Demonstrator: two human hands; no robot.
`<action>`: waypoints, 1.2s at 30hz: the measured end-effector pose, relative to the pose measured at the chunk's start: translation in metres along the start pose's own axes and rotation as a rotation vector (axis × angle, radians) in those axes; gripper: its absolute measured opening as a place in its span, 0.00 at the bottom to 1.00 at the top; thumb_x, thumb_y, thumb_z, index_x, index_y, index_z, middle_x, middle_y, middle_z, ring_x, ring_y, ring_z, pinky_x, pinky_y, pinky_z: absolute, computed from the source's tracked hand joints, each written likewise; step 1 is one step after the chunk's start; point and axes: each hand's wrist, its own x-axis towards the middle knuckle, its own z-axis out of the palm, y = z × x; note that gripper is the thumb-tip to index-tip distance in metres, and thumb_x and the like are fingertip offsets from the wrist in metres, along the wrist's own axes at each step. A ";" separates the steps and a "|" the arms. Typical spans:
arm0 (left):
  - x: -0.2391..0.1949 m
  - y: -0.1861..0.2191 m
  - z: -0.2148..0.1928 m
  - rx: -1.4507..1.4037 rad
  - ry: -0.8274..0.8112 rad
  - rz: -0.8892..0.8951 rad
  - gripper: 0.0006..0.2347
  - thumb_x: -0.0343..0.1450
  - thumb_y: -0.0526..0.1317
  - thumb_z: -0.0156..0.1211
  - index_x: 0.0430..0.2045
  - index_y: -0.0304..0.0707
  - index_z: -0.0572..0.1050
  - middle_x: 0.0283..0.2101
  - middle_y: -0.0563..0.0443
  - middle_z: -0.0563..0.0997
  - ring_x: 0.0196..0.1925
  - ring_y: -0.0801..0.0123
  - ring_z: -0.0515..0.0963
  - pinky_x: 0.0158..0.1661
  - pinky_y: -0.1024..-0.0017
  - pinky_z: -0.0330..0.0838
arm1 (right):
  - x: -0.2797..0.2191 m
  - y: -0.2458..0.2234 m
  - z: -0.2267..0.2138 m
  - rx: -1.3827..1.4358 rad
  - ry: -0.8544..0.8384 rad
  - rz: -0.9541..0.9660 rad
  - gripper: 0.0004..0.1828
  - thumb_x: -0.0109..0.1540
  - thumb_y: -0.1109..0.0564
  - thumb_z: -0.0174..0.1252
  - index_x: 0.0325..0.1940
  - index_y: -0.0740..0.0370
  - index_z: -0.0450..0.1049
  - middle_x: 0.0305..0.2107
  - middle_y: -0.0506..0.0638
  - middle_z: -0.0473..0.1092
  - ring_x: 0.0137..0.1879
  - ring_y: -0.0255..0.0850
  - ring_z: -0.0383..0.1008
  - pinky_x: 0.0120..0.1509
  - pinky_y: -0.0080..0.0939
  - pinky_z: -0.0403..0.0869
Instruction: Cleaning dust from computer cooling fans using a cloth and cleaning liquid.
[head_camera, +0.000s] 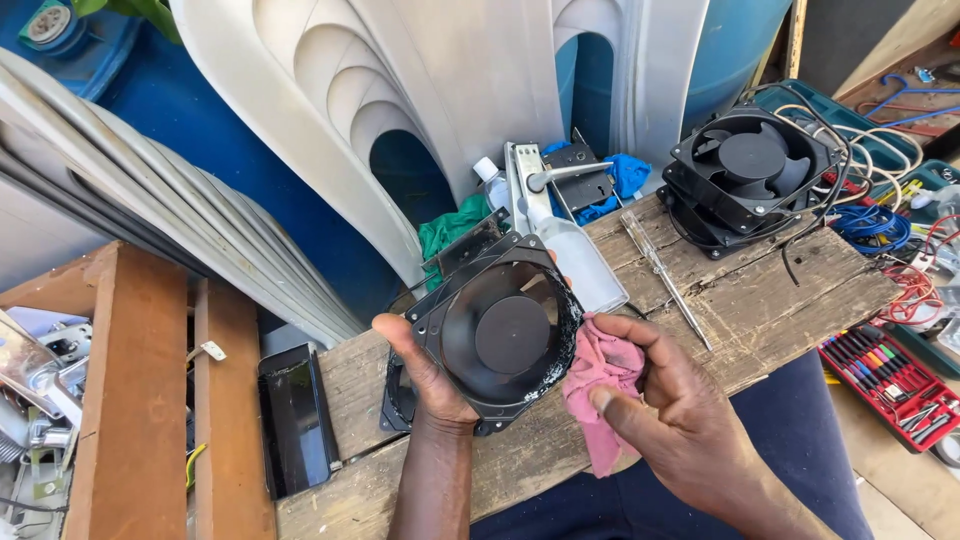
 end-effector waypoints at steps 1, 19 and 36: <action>0.000 0.000 0.001 0.000 0.001 0.001 0.51 0.66 0.79 0.43 0.74 0.31 0.62 0.71 0.30 0.71 0.70 0.38 0.72 0.66 0.35 0.70 | 0.000 -0.005 0.001 0.000 -0.001 0.001 0.35 0.62 0.66 0.61 0.75 0.63 0.66 0.54 0.55 0.75 0.56 0.37 0.76 0.63 0.38 0.75; 0.004 -0.013 0.031 0.162 0.095 0.276 0.45 0.71 0.74 0.44 0.67 0.27 0.70 0.63 0.33 0.79 0.63 0.45 0.79 0.61 0.49 0.76 | -0.007 0.009 0.043 -0.829 0.018 -0.522 0.11 0.65 0.46 0.64 0.51 0.44 0.79 0.46 0.44 0.77 0.45 0.37 0.86 0.40 0.38 0.83; -0.006 -0.025 0.026 0.069 0.125 0.143 0.43 0.69 0.76 0.45 0.66 0.36 0.72 0.61 0.39 0.81 0.62 0.49 0.81 0.61 0.54 0.76 | -0.011 0.009 0.034 -0.731 -0.059 -0.621 0.15 0.72 0.47 0.52 0.52 0.54 0.79 0.46 0.53 0.75 0.45 0.45 0.85 0.45 0.42 0.80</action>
